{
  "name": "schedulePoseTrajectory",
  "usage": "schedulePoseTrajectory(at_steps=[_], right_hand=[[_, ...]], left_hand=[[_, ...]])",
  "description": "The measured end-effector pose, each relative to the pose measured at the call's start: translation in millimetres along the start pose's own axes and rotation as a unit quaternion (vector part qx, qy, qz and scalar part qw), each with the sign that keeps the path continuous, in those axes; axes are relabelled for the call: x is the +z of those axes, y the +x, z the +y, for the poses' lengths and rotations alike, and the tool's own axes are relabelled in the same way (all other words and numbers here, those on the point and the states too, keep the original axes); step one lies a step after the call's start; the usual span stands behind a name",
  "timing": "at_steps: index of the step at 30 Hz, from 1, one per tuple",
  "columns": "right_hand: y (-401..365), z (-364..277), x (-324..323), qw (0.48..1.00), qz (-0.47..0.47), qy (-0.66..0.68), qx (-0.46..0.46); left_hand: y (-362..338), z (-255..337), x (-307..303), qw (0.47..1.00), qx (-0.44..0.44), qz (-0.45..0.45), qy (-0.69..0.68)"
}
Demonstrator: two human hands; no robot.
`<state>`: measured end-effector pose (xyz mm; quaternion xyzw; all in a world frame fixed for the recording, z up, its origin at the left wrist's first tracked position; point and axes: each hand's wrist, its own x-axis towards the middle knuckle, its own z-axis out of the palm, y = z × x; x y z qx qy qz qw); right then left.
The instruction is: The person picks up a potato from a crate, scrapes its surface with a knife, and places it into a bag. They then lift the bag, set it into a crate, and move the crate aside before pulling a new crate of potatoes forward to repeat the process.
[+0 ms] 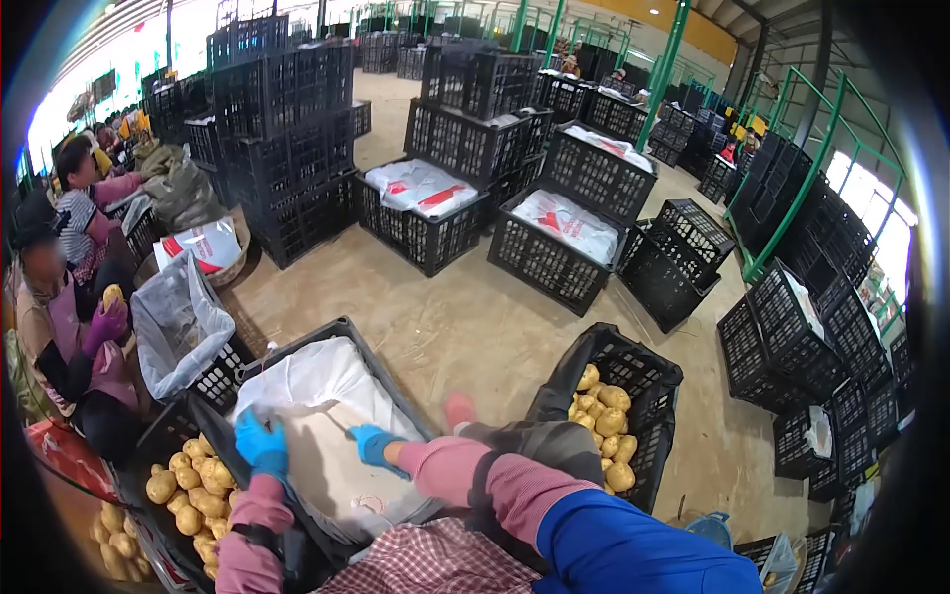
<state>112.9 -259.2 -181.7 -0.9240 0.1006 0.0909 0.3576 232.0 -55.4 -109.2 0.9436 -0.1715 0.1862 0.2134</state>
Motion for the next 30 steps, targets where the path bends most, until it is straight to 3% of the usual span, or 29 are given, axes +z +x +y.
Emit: schedulePoseTrajectory(at_steps=[1,2,3,4,5,6,7,8,9,10,11,12,13,15,16,18,19,21,22,23,24,26,28,29,30], right_hand=[[24,28,23,0.992,0.061,-0.088,-0.064],[40,40,24,0.994,0.099,-0.050,0.005],[47,45,14,0.947,0.241,-0.205,-0.054],[50,65,-3,0.929,0.179,-0.315,-0.075],[68,81,-18,0.926,0.153,-0.334,-0.089],[39,39,-71,0.933,0.195,-0.289,-0.089],[38,20,-100,0.968,0.134,-0.209,-0.038],[54,31,-113,0.968,0.113,-0.224,-0.022],[61,33,-124,0.985,0.099,-0.127,0.054],[60,33,-137,0.970,0.123,-0.208,0.009],[66,36,-144,0.946,0.147,-0.288,-0.035],[73,40,-151,0.923,0.182,-0.336,-0.045],[81,49,-157,0.896,0.216,-0.383,-0.054],[123,82,-175,0.970,0.121,-0.211,0.020],[139,86,-168,0.970,0.123,-0.208,0.025],[151,92,-151,0.969,0.127,-0.205,0.042],[146,84,-153,0.975,0.117,-0.165,0.093],[137,102,-161,0.988,-0.029,0.047,0.146],[127,95,-164,0.968,-0.101,0.154,0.169],[108,91,-171,0.969,-0.140,0.029,0.203],[88,107,-165,0.942,-0.171,0.097,0.273],[61,146,-163,0.862,-0.221,0.224,0.397],[29,118,-175,0.900,-0.114,0.108,0.405],[24,105,-182,0.952,-0.043,0.028,0.301],[14,97,-188,0.979,0.032,-0.051,0.194]], left_hand=[[-9,23,-6,0.987,0.041,-0.083,-0.133],[-18,35,-13,0.950,0.067,-0.167,-0.256],[-24,36,-5,0.919,0.211,-0.196,-0.269],[-31,33,8,0.932,0.267,-0.212,-0.121],[-25,26,22,0.931,0.293,-0.205,-0.069],[-6,21,22,0.932,0.223,-0.279,-0.063],[14,-7,56,0.950,0.273,-0.147,-0.014],[42,-26,67,0.960,0.221,-0.135,0.103],[75,-49,76,0.964,0.228,-0.069,0.120],[108,-53,62,0.973,0.153,-0.135,0.105],[137,-77,68,0.988,0.097,-0.116,0.031],[157,-101,81,0.993,0.107,-0.009,0.048],[174,-105,75,0.990,0.130,-0.050,0.014],[184,-107,90,0.982,0.142,-0.124,0.002],[187,-108,102,0.980,0.126,-0.156,-0.006],[200,-150,158,0.937,0.254,-0.223,0.085],[186,-152,151,0.950,0.145,-0.258,-0.103],[179,-201,186,0.948,0.057,-0.288,-0.120],[176,-192,170,0.961,0.006,-0.260,-0.098],[166,-181,154,0.980,-0.050,-0.183,-0.068],[150,-149,122,0.988,-0.102,-0.097,-0.054],[109,-83,58,0.992,-0.083,0.021,-0.087],[47,-28,-6,0.972,0.121,-0.030,-0.198],[7,-13,-19,0.939,0.177,-0.112,-0.272],[-41,2,-37,0.889,0.161,-0.280,-0.323]])
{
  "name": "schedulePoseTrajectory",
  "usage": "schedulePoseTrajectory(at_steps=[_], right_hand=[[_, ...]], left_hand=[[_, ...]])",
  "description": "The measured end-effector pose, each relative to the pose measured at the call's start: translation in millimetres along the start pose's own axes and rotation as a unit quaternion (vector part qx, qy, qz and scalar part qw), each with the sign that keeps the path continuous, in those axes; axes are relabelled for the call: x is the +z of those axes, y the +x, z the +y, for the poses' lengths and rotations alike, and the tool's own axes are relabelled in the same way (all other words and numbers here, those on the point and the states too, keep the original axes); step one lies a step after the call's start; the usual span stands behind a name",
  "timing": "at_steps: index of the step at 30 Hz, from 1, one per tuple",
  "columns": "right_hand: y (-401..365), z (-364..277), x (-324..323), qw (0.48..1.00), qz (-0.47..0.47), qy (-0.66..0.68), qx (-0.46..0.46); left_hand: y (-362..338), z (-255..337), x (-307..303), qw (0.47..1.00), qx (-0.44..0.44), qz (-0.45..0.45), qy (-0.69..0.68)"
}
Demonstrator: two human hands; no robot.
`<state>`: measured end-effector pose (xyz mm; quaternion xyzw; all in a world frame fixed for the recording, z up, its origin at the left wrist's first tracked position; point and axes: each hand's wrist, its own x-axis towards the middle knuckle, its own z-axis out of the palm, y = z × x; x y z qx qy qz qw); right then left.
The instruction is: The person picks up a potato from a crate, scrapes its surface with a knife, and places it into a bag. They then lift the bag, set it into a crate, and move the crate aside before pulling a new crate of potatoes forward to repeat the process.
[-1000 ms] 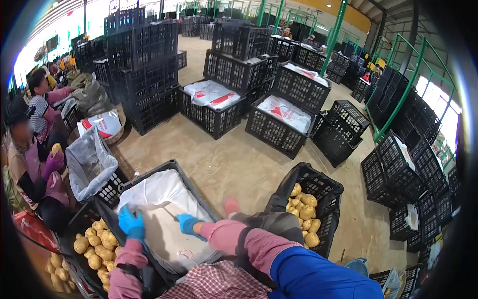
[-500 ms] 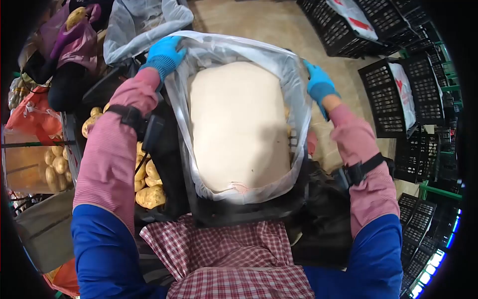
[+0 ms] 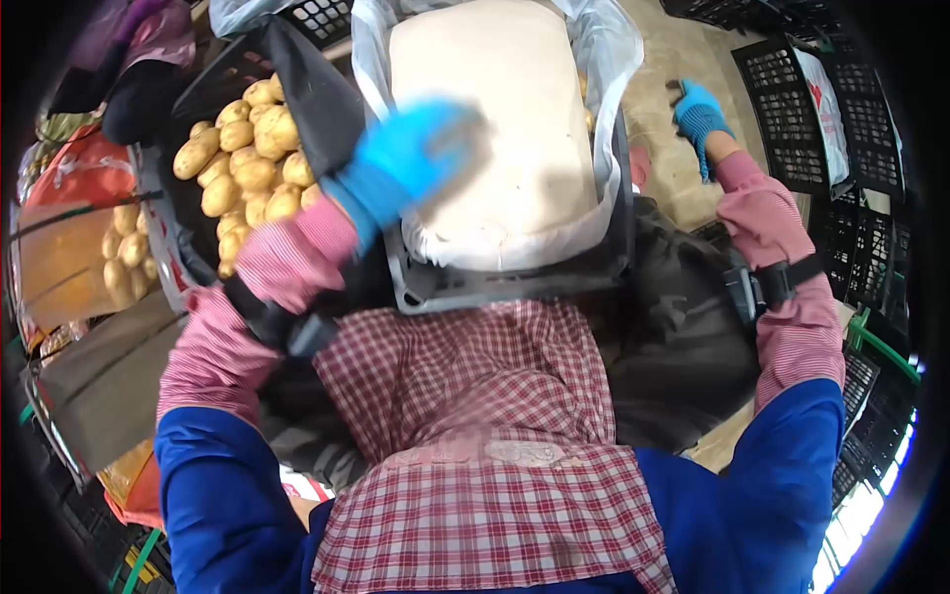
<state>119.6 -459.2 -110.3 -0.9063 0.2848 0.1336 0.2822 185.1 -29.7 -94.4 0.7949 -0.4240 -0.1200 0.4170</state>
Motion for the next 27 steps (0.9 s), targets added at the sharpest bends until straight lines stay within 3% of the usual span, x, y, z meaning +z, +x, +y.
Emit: schedulePoseTrajectory(at_steps=[1,2,3,4,5,7,8,9,10,12,16,18,19,22,23,25,27], right_hand=[[-13,1,-4,0.988,0.098,-0.057,-0.107],[-32,-10,1,0.981,0.069,-0.023,-0.179],[-58,-37,11,0.967,0.043,0.009,-0.251],[-100,-73,19,0.969,-0.067,-0.039,-0.235],[-117,-68,46,0.936,-0.172,0.029,-0.304],[-136,-36,107,0.886,-0.278,0.074,-0.364],[-156,-49,108,0.845,-0.226,-0.216,-0.434],[-204,-90,76,0.867,-0.278,-0.297,-0.286],[-213,-95,69,0.856,-0.328,-0.343,-0.204],[-211,-57,76,0.874,-0.272,-0.346,-0.206],[-248,-35,39,0.857,-0.277,-0.385,-0.201],[-248,-29,44,0.836,-0.234,-0.429,-0.250],[-249,-39,41,0.833,-0.272,-0.430,-0.215],[-246,-43,38,0.834,-0.301,-0.415,-0.202],[-248,-44,35,0.823,-0.311,-0.428,-0.205],[-252,-50,32,0.805,-0.333,-0.450,-0.198],[-244,-52,31,0.777,-0.363,-0.473,-0.202]], left_hand=[[-24,38,13,0.994,0.001,-0.094,0.056],[-46,56,34,0.979,-0.034,-0.159,0.126],[-75,48,57,0.970,-0.001,-0.143,0.196],[-96,37,78,0.948,-0.011,-0.142,0.285],[-106,26,91,0.933,-0.091,-0.181,0.297],[-107,32,82,0.935,-0.140,-0.218,0.240],[-103,52,71,0.931,-0.142,-0.230,0.244],[-103,68,63,0.912,-0.136,-0.248,0.296],[-110,82,57,0.913,-0.110,-0.239,0.311],[-133,110,53,0.911,-0.057,-0.225,0.339],[-191,158,37,0.948,-0.072,-0.107,0.292],[-235,145,44,0.957,-0.144,-0.105,0.227],[-254,124,44,0.938,-0.180,-0.222,0.197],[-265,119,24,0.918,-0.079,-0.332,0.203],[-247,115,13,0.920,-0.096,-0.344,0.161],[-181,167,-16,0.918,-0.311,-0.228,0.091],[-142,170,-6,0.950,-0.162,0.061,0.260]])
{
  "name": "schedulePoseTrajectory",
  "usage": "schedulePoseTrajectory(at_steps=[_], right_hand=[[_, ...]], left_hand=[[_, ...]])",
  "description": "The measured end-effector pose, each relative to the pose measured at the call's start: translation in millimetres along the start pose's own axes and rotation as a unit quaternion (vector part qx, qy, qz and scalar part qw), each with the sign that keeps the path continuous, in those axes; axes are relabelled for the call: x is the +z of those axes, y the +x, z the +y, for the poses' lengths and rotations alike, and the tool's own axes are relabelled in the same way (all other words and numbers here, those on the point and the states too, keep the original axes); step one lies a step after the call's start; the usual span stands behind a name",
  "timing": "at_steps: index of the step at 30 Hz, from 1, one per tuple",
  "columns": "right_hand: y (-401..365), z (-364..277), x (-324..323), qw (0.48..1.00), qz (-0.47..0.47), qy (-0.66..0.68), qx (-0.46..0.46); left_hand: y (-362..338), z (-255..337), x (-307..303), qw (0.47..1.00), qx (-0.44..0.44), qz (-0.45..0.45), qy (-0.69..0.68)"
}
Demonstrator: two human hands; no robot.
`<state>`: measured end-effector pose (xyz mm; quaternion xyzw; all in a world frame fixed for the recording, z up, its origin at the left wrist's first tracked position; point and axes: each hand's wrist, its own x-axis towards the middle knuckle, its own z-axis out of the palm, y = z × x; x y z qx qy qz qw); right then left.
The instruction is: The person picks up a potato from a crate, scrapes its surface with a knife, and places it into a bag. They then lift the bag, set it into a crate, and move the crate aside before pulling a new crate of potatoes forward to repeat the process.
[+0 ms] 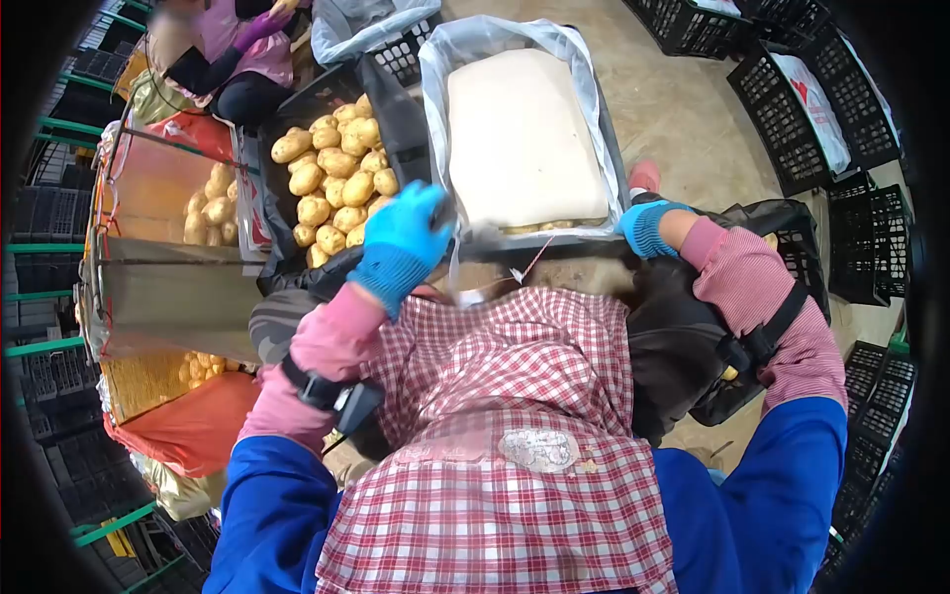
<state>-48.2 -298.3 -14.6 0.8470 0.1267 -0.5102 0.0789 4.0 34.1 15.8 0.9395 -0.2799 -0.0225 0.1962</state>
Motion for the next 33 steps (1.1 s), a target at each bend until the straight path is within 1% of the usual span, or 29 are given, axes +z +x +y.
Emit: schedulePoseTrajectory(at_steps=[1,2,3,4,5,6,7,9,11,12,14,15,16,17,18,19,20,21,22,23,24,25,27,29,31,32,33], right_hand=[[0,3,-2,1.000,0.008,0.011,-0.011],[-1,3,-3,0.999,0.017,0.022,-0.022],[-1,4,-4,0.999,0.024,0.033,-0.035],[5,4,-2,0.998,0.023,0.053,-0.007],[12,6,2,0.998,0.031,0.057,-0.017],[18,7,5,0.997,0.041,0.060,-0.027],[26,9,9,0.996,0.051,0.063,-0.038],[32,17,7,0.996,0.046,0.062,-0.055],[25,18,-1,0.995,0.032,0.076,-0.060],[26,20,-1,0.995,0.036,0.053,-0.074],[33,24,6,0.994,0.064,0.036,-0.079],[36,23,8,0.993,0.078,0.027,-0.082],[24,16,1,0.994,0.071,0.069,-0.045],[28,14,2,0.993,0.051,0.094,-0.040],[36,17,4,0.992,0.035,0.115,-0.031],[42,18,5,0.990,0.018,0.136,-0.023],[45,16,7,0.993,0.043,0.110,-0.017],[51,13,12,0.994,0.069,0.085,-0.017],[60,13,20,0.994,0.093,0.057,-0.018],[64,16,24,0.992,0.119,0.025,-0.021],[60,16,28,0.985,0.171,0.027,-0.016],[76,27,39,0.978,0.208,0.006,-0.032],[118,66,71,0.963,0.254,-0.046,-0.074],[160,105,83,0.951,0.272,-0.090,-0.114],[147,113,74,0.955,0.262,0.052,-0.131],[133,96,58,0.964,0.222,0.099,-0.103],[140,111,63,0.966,0.211,0.121,-0.084]], left_hand=[[24,3,16,0.989,0.083,0.117,-0.029],[49,5,30,0.979,0.155,0.130,0.022],[72,5,60,0.961,0.213,0.161,0.072],[85,9,93,0.966,0.216,0.102,0.103],[87,28,107,0.978,0.168,-0.018,0.125],[92,36,129,0.963,0.133,-0.124,0.198],[94,42,142,0.951,0.139,-0.162,0.224],[99,40,167,0.923,0.162,-0.195,0.288],[105,29,181,0.951,0.154,-0.148,0.226],[105,24,183,0.962,0.148,-0.125,0.194],[115,4,157,0.989,0.096,-0.079,0.083],[114,-8,132,0.996,0.067,-0.055,0.027],[104,-9,81,0.994,0.056,0.053,0.082],[104,-38,59,0.983,0.054,0.177,0.001],[84,-39,14,0.968,-0.031,0.248,0.033],[68,-85,-16,0.952,-0.022,0.303,-0.027],[38,-106,-52,0.927,-0.049,0.365,-0.069],[1,-94,-97,0.912,-0.149,0.378,0.043],[-40,-147,-118,0.887,-0.115,0.442,-0.066],[-80,-157,-138,0.858,-0.112,0.471,-0.171],[-123,-157,-157,0.817,-0.111,0.498,-0.267],[-169,-160,-172,0.796,-0.145,0.515,-0.283],[-271,-170,-188,0.760,-0.288,0.538,-0.225],[-364,-171,-186,0.726,-0.246,0.614,-0.188],[-488,-191,-172,0.673,-0.275,0.658,-0.198],[-528,-183,-158,0.598,-0.293,0.708,-0.236],[-561,-174,-140,0.519,-0.304,0.748,-0.281]])
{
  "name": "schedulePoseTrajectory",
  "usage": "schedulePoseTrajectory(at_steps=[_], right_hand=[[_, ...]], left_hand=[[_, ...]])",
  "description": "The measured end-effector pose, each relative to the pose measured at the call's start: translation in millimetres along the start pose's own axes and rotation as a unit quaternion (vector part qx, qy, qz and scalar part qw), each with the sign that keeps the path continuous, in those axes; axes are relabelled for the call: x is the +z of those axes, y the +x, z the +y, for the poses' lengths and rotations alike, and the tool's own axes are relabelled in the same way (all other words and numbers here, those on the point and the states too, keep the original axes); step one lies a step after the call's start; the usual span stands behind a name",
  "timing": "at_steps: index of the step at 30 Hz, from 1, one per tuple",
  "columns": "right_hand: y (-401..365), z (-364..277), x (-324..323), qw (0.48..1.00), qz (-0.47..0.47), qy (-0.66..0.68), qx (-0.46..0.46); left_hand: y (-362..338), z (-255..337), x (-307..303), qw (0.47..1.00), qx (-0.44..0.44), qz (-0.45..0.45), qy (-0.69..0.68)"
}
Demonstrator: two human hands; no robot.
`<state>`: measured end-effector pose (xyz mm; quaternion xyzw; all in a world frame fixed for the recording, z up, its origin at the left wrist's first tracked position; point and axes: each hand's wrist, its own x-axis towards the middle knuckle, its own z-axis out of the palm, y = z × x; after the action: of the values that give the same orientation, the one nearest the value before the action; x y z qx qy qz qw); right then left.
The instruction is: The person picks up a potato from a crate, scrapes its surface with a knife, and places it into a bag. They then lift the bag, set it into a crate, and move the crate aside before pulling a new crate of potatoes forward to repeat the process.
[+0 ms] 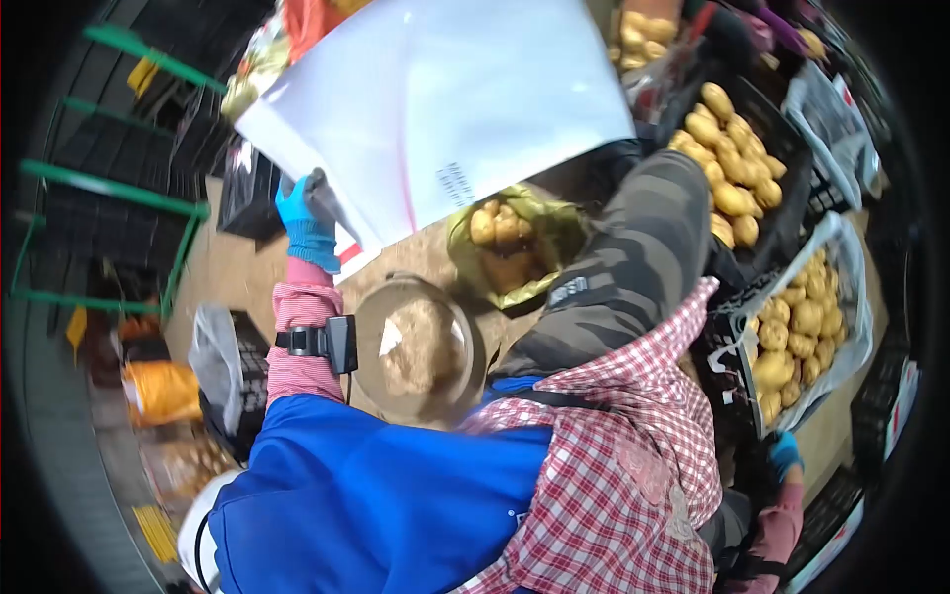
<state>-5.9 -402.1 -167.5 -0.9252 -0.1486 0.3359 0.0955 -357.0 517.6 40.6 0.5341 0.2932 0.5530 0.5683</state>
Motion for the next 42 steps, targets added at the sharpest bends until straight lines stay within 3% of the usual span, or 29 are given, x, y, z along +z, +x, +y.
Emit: schedulePoseTrajectory(at_steps=[1,3,5,10,13,17,18,19,22,25,26,28,29,30,32,33,35,38,40,42], right_hand=[[8,10,1,0.999,-0.003,0.022,0.028],[-2,-16,-14,0.999,-0.018,-0.034,0.032],[0,-44,-25,0.993,-0.054,-0.095,0.045],[-15,-120,-40,0.970,-0.073,-0.210,0.098],[-17,-113,-42,0.973,-0.052,-0.200,0.106],[-25,-148,-41,0.970,-0.052,-0.204,0.119],[-31,-150,-39,0.971,-0.040,-0.199,0.123],[-31,-139,-37,0.981,-0.040,-0.148,0.118],[-55,-199,-60,0.987,-0.081,-0.084,0.113],[-58,-174,-57,1.000,0.002,-0.006,-0.003],[-57,-160,-58,0.999,0.022,0.018,-0.028],[-47,-129,-52,0.990,0.049,0.100,-0.084],[-59,-165,-74,0.992,0.074,0.020,-0.103],[-73,-208,-101,0.973,-0.004,0.230,0.013],[-70,-179,-106,0.959,0.097,0.264,-0.026],[-84,-205,-122,0.915,0.138,0.380,-0.002],[-89,-188,-135,0.869,0.235,0.435,0.019],[-100,-172,-136,0.766,0.316,0.559,0.039],[-114,-186,-143,0.754,0.313,0.577,0.018],[-130,-198,-156,0.758,0.275,0.591,0.022]], left_hand=[[-2,-13,-42,0.999,0.019,0.038,0.011],[3,-53,-129,0.987,-0.046,0.126,-0.087],[-39,-88,-187,0.927,-0.189,0.297,-0.133],[-107,-189,-255,0.855,-0.288,0.405,-0.146],[-95,-225,-251,0.849,-0.321,0.387,-0.161],[-39,-280,-204,0.874,-0.346,0.285,-0.191],[-42,-253,-158,0.845,-0.424,0.269,-0.183],[-46,-252,-137,0.844,-0.490,0.193,-0.099],[-79,-259,-63,0.809,-0.583,0.081,-0.009],[-130,-218,25,0.894,-0.438,-0.092,0.002],[-132,-201,57,0.870,-0.485,-0.082,-0.032],[-134,-182,104,0.918,-0.320,-0.224,0.067],[-139,-125,148,0.903,-0.262,-0.315,0.132],[-153,-90,185,0.913,-0.161,-0.353,0.124],[-185,-32,272,0.905,-0.155,-0.397,0.007],[-208,-8,305,0.884,-0.164,-0.439,0.001],[-251,17,358,0.830,-0.172,-0.530,-0.006],[-329,-8,430,0.696,-0.136,-0.705,0.017],[-382,-70,477,0.587,0.092,-0.798,0.099],[-439,-129,513,0.471,0.276,-0.802,0.242]])
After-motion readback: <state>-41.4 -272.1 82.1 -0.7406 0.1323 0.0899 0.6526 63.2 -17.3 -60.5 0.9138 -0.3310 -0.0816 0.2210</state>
